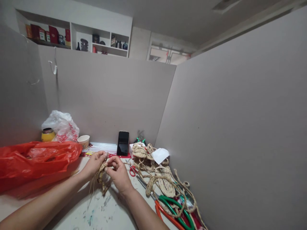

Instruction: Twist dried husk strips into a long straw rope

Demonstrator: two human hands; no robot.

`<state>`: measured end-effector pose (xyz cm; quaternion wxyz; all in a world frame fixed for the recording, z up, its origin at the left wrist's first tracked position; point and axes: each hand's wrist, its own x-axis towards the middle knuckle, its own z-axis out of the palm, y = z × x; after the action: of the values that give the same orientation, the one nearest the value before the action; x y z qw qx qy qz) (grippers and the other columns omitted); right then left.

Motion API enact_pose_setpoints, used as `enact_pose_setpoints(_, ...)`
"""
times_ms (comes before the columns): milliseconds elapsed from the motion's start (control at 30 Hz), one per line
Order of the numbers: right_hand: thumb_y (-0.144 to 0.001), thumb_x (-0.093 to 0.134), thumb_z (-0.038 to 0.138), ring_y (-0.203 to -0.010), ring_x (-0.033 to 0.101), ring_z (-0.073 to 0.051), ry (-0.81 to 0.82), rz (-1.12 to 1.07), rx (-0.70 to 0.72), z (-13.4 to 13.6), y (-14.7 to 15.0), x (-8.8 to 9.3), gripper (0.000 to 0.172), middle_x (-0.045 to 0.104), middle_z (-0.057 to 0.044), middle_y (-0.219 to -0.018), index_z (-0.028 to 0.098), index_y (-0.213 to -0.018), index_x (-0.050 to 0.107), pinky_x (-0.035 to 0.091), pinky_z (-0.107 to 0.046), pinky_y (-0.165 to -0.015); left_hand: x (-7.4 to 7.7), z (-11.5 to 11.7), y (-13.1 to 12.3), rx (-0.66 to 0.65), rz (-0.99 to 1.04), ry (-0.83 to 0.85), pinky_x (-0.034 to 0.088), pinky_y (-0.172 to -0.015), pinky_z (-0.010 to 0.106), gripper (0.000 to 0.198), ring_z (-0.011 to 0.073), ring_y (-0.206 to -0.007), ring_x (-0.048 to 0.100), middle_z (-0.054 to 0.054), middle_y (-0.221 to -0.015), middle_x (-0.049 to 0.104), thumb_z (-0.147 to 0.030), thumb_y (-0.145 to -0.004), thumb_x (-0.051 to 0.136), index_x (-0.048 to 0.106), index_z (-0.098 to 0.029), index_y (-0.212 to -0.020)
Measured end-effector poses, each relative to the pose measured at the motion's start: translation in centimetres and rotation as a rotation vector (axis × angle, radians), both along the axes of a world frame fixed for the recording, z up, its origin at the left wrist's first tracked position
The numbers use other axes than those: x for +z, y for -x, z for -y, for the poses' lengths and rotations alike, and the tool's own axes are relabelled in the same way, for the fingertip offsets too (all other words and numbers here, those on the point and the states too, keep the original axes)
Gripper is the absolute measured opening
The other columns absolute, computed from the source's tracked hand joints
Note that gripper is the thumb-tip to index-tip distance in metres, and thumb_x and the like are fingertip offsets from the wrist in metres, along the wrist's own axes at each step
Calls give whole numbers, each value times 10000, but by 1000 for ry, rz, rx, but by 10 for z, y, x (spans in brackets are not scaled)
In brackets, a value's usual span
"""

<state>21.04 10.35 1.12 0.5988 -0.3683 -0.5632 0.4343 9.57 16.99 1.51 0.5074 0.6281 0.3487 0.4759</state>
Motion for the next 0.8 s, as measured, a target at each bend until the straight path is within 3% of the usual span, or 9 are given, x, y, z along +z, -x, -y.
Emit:
enact_pose_setpoints(133, -660, 493, 79, -819, 537, -163, -123, 266, -317, 4, 3, 2, 196, 576, -19, -838, 208, -792, 558, 412, -245, -647, -5, -1, 2, 227, -104, -196, 276, -504, 208, 258, 94, -506, 354, -58, -543, 389, -398, -791, 461, 441, -184, -649)
enact_pose_setpoints(233, -697, 527, 142, -688, 512, -150, -180, 432, -410, 5, 5, 1, 75, 563, -11, -715, 188, -672, 581, 391, -252, -613, -6, -1, 4, 344, -167, -298, 291, -534, 214, 251, 106, -530, 374, -55, -554, 384, -374, -832, 414, 422, -196, -655)
enact_pose_setpoints(300, -704, 555, 190, -598, 476, -133, -94, 447, -363, 4, 6, 0, 114, 546, -4, -616, 171, -594, 580, 372, -251, -577, -4, 1, 5, 385, -193, -343, 292, -540, 217, 250, 111, -529, 377, -58, -553, 370, -371, -853, 391, 404, -205, -666)
enact_pose_setpoints(400, -692, 582, 236, -517, 440, -103, 154, 300, -226, 0, 7, -1, 150, 530, 2, -540, 145, -573, 596, 354, -236, -524, -2, 7, 4, 421, -246, -415, 293, -545, 221, 247, 117, -528, 390, -55, -566, 377, -367, -872, 373, 399, -213, -682)
enact_pose_setpoints(533, -648, 637, 317, -447, 457, -81, 422, 55, -88, 0, 7, -1, 193, 570, -7, -547, 133, -612, 591, 328, -198, -426, -5, 14, 4, 426, -326, -517, 311, -568, 232, 197, 128, -545, 459, -19, -654, 515, -352, -870, 394, 508, -214, -787)
enact_pose_setpoints(667, -605, 621, 235, -421, 497, -76, 477, -77, 9, 1, 9, -2, 117, 598, -14, -523, 123, -625, 593, 320, -168, -392, -8, 19, 4, 400, -273, -540, 330, -609, 238, 133, 159, -603, 532, 31, -733, 610, -321, -803, 517, 603, -228, -847)
enact_pose_setpoints(800, -564, 596, 165, -413, 495, -71, 450, -149, -3, 2, 13, -2, 100, 594, 0, -502, 120, -653, 601, 319, -162, -395, -6, 22, 4, 394, -138, -412, 346, -628, 242, 102, 184, -620, 535, 44, -724, 619, -314, -745, 589, 629, -242, -806)
